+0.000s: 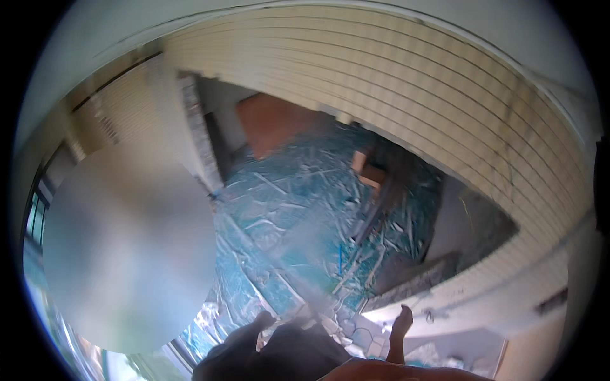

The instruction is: The person installs electrical wiring in a ceiling grid. They pull and route multiple colored wires through the grid, strip wire ends with pliers, and connect them to a ceiling fixture. The person repeatedly reaches up to adjust and secure the wires within the grid.

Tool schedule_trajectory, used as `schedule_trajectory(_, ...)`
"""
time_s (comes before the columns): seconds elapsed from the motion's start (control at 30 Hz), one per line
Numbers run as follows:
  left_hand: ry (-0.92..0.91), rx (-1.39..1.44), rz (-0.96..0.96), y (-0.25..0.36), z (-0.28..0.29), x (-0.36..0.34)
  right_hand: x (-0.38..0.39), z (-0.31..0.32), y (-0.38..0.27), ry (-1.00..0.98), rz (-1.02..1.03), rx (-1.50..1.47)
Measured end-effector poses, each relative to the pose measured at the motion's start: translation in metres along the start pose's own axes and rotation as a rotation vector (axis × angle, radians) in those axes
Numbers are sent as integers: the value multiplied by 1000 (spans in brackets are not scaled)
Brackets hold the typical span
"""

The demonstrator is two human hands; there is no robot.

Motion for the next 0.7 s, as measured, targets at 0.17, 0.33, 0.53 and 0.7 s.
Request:
schedule_trajectory(0.17,-101,79,-169,-49,-17,22,6,-14,-3,-6,177,-162)
schedule_trajectory(0.33,68,-340,-843,-19,8,3,4,-5,12,141,222,-112)
schedule_trajectory(0.53,71,-486,-1089,6,8,-14,4,13,-4,104,-264,-271)
schedule_trajectory(0.7,-305,460,251,25,6,-19,9,24,-9,88,-331,-274)
Point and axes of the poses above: each hand's wrist, its own x-axis away from the middle knuckle, its own z-axis out of the back of the hand, y = z × x, the point moved 2 cm from there along -x, towards the middle knuckle, and after that the axes turned 14 degrees about y, right-handed, at the moved point
